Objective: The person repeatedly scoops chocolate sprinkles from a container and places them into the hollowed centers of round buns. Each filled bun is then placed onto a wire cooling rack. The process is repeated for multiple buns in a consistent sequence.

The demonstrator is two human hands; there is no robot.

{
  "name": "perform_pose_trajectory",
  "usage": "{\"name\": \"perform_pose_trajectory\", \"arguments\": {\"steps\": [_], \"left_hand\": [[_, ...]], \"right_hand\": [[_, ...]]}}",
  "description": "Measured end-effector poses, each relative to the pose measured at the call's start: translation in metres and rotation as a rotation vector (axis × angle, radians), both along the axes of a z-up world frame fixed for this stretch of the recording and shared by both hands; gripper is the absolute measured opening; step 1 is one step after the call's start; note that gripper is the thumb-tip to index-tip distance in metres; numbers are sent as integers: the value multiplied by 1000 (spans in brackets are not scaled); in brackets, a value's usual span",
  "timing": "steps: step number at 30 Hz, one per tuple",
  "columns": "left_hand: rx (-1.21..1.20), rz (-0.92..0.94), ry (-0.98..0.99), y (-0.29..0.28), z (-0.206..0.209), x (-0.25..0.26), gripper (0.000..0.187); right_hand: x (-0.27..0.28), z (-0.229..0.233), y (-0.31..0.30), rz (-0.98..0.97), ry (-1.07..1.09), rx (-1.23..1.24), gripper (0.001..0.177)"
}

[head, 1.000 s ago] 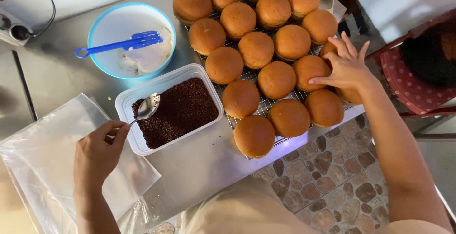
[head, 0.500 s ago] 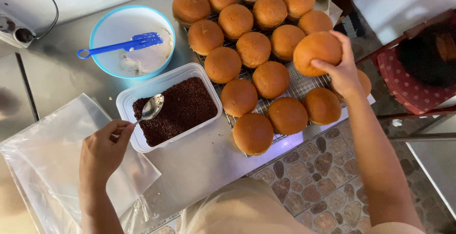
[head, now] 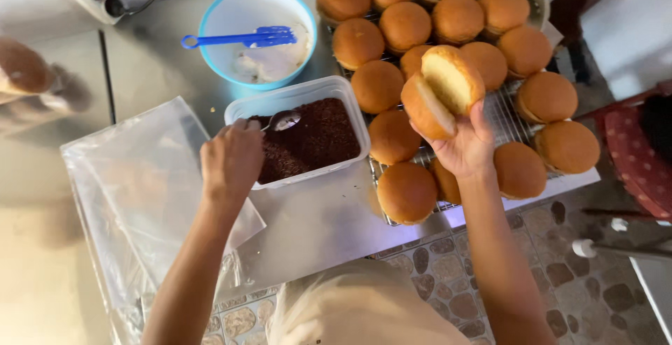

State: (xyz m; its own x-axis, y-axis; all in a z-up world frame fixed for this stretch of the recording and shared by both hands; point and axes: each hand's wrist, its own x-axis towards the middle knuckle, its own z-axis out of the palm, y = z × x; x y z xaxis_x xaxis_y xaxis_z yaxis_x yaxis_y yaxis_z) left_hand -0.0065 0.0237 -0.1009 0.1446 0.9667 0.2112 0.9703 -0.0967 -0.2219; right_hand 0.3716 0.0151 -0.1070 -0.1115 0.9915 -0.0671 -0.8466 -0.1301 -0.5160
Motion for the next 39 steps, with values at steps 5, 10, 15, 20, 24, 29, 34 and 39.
{"name": "perform_pose_trajectory", "arguments": {"steps": [5,10,15,20,24,29,34,39], "left_hand": [[-109,-156,-102,6,-23,23,11],[-575,-181,-581,-1,27,30,17],[-608,-228,-735,-8,56,16,18],[-557,-167,-665,-13,81,-2,21],[-453,-115,-580,-15,95,-13,22],[-236,-153,-456,-20,111,0,22],[80,-218,-345,-24,106,8,12],[-150,-77,-169,-6,63,2,17]], "right_hand": [[-23,-20,16,106,-88,-43,65],[-47,-6,19,152,-183,-112,72],[-50,2,29,125,-347,-101,79],[-47,-11,35,123,-585,56,68],[-94,49,20,66,-777,259,66],[-125,13,34,180,-608,207,60],[-134,-16,43,264,-362,89,56],[-122,-5,41,193,-404,100,54]]}}
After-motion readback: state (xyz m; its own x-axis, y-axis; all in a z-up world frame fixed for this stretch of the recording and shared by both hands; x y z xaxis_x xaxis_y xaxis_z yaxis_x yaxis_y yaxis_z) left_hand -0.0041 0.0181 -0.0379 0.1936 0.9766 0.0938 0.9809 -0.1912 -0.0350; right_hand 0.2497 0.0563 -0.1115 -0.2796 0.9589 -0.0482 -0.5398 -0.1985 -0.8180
